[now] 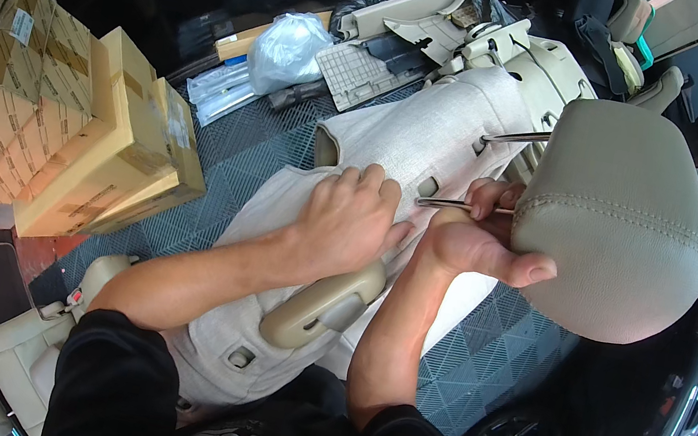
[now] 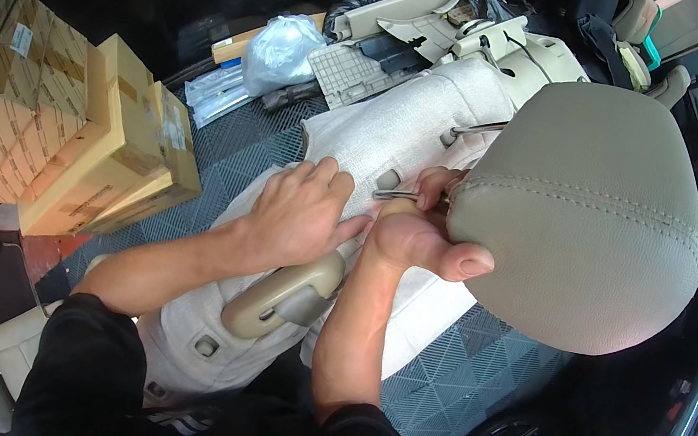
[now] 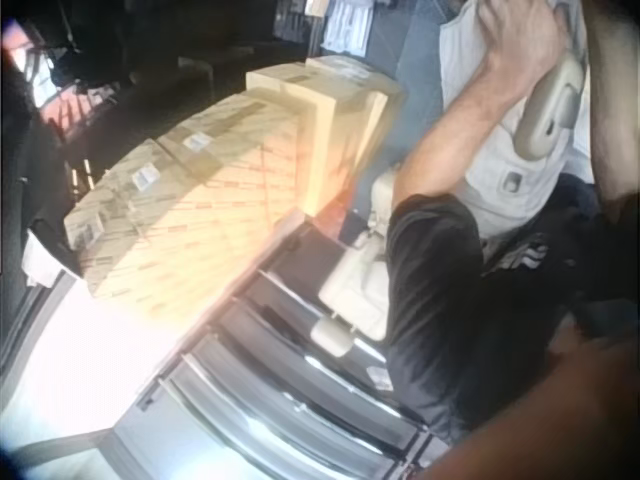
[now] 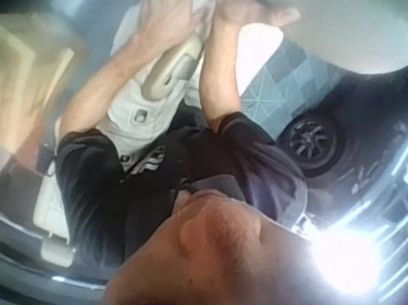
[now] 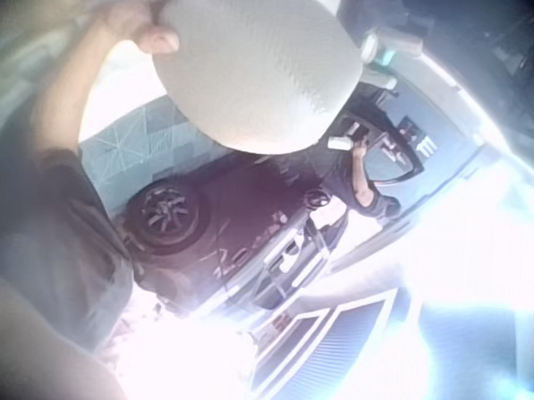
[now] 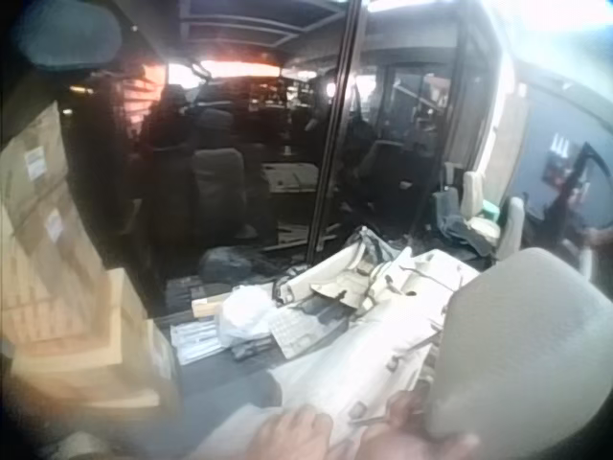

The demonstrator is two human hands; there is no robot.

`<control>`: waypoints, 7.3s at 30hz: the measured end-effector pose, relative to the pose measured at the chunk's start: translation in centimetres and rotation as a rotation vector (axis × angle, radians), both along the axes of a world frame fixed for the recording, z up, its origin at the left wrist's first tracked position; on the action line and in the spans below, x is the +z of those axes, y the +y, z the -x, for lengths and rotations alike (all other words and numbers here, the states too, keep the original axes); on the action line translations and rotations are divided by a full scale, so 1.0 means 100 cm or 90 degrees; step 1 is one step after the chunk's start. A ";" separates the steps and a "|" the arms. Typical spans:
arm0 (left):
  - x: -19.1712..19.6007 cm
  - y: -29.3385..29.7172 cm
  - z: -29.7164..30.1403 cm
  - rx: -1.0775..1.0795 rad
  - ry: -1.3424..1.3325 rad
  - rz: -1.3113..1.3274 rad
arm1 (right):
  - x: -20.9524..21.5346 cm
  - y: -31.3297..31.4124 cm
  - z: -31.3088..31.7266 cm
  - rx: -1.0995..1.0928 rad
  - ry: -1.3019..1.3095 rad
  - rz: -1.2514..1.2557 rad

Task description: The person inserts metal rods into the back of a car seat and attaches a headrest. They then adjust the seat cover and handle a seatbelt buckle mechanism.

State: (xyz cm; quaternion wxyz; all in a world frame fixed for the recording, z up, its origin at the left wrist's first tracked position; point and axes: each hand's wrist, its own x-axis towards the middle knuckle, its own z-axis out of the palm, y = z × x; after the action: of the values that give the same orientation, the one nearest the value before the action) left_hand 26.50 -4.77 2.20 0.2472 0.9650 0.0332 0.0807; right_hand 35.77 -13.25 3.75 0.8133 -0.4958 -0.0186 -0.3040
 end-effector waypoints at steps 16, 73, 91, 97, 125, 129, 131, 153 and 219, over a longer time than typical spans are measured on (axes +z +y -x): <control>-0.009 0.013 -0.011 -0.194 0.051 0.143 | -0.002 0.002 -0.009 0.016 -0.039 0.063; 0.023 0.029 -0.041 -0.298 0.080 0.057 | 0.010 -0.022 -0.025 0.079 -0.041 0.088; -0.008 0.021 -0.034 -0.198 -0.051 0.231 | 0.001 -0.004 -0.029 0.127 -0.091 0.122; -0.010 0.015 -0.029 -0.143 -0.105 0.202 | -0.003 -0.004 -0.027 0.141 -0.109 0.128; -0.019 0.012 -0.017 -0.129 -0.050 0.262 | -0.007 0.001 -0.022 0.166 -0.125 0.211; -0.020 0.014 -0.018 -0.138 -0.036 0.268 | -0.010 -0.003 -0.025 0.196 -0.110 0.205; -0.018 0.015 -0.019 -0.140 -0.030 0.273 | -0.009 -0.002 -0.024 0.190 -0.099 0.206; -0.003 0.023 0.006 -0.124 -0.055 0.184 | -0.039 -0.022 0.002 0.228 -0.265 0.067; -0.013 0.012 -0.004 -0.030 -0.084 0.188 | -0.005 -0.051 0.012 0.483 0.254 0.336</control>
State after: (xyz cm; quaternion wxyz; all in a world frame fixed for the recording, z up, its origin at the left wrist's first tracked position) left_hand 26.91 -3.57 0.87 0.3899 0.9112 0.0056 0.1327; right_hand 34.56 -18.36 3.21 0.7008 -0.6915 -0.1179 0.1293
